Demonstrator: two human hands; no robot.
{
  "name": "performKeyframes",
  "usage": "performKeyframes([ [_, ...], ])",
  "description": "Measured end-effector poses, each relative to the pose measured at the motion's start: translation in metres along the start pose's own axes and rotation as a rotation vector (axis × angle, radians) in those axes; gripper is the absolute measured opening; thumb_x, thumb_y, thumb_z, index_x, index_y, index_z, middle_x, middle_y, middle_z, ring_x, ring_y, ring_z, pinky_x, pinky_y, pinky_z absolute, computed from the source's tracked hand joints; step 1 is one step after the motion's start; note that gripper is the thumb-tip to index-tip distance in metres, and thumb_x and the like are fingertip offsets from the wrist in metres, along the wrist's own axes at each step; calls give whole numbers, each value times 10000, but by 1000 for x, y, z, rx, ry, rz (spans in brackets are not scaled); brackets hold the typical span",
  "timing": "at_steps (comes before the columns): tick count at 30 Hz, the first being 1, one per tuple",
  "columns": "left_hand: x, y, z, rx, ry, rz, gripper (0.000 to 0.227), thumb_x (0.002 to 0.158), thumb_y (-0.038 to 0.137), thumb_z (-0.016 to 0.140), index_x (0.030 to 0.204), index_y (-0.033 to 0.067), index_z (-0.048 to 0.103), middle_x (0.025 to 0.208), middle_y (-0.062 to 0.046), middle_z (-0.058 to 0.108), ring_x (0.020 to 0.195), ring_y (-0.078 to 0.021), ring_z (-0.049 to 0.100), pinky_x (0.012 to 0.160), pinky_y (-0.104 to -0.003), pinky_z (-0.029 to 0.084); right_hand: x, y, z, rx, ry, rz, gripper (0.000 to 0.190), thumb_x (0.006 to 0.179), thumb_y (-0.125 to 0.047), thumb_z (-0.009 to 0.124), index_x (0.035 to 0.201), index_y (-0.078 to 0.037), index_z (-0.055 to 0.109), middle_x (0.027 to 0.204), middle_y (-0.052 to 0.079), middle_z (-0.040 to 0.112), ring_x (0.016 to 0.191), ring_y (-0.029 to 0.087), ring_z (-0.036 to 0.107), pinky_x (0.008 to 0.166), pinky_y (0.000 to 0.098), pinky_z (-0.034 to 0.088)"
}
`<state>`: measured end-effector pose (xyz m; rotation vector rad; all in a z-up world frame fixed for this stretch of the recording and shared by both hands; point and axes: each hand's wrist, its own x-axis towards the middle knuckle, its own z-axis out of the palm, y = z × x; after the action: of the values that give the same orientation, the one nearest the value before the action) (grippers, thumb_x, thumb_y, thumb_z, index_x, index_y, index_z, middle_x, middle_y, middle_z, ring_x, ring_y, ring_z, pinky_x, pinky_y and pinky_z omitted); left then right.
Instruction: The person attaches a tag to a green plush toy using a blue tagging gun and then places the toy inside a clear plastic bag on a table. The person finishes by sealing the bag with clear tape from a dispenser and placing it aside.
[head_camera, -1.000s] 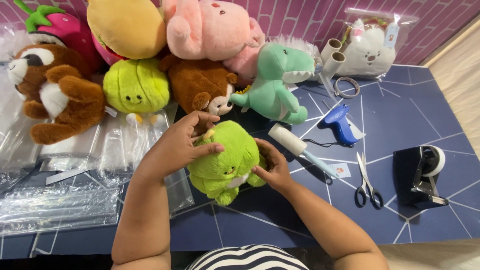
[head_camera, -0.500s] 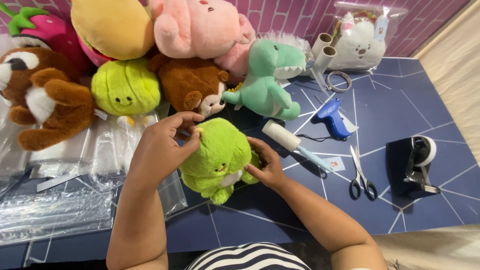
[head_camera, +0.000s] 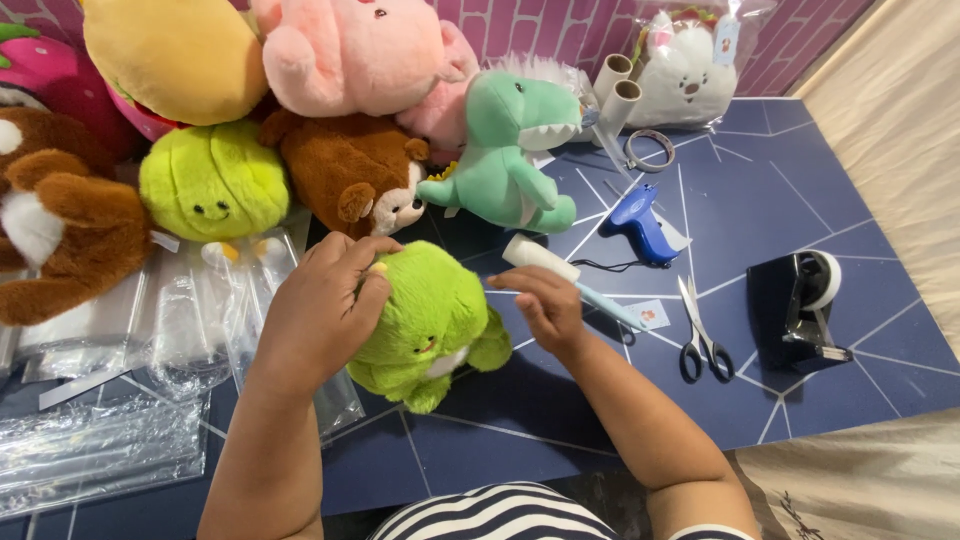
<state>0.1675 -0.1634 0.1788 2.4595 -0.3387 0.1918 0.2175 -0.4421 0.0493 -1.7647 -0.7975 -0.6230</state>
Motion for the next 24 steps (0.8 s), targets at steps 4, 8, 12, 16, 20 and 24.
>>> performKeyframes([
  [4, 1, 1, 9, 64, 34, 21, 397, 954, 333, 473, 1267, 184, 666, 1080, -118, 584, 1085, -409, 608, 840, -551, 536, 24, 28, -57, -439, 154, -20, 196, 1038, -256, 666, 970, -131, 801, 872, 27, 778, 781, 264, 731, 760, 348, 572],
  [8, -1, 16, 6, 15, 47, -2, 475, 926, 493, 625, 1184, 94, 653, 1238, -210, 656, 1145, -469, 653, 806, -595, 573, 13, 90, -121, -927, 216, 81, 162, 940, -192, 817, 1068, -101, 776, 1000, 113, 721, 914, 341, 706, 828, 440, 562],
  [12, 2, 31, -3, -41, -26, -38, 519, 903, 349, 545, 1387, 164, 575, 1280, -229, 665, 1127, -490, 658, 814, -625, 555, -17, 147, -158, -1118, 63, 526, 443, 920, -364, 800, 1290, -141, 705, 1246, 177, 663, 1146, 393, 653, 944, 519, 516],
  [16, 3, 13, 8, -54, -4, -95, 474, 890, 408, 535, 1328, 273, 655, 1294, -113, 688, 1111, -426, 682, 835, -563, 566, -17, 148, -156, -1189, -55, 659, 613, 856, -325, 831, 1400, -120, 636, 1260, 214, 672, 1145, 412, 670, 952, 535, 512],
  [20, 2, 15, 5, -52, 49, -97, 389, 906, 504, 657, 1149, 203, 698, 1102, -119, 732, 1042, -398, 718, 807, -529, 590, -15, 144, -153, -1250, -27, 681, 676, 830, -246, 829, 1442, -68, 604, 1246, 258, 671, 1145, 440, 654, 957, 533, 483],
  [24, 4, 14, 3, -123, 13, -122, 453, 862, 479, 704, 1202, 181, 670, 1108, -156, 728, 1072, -431, 707, 825, -559, 581, -18, 155, -155, -1252, -52, 798, 740, 835, -334, 749, 1492, -53, 558, 1247, 250, 659, 1180, 421, 612, 999, 523, 416],
])
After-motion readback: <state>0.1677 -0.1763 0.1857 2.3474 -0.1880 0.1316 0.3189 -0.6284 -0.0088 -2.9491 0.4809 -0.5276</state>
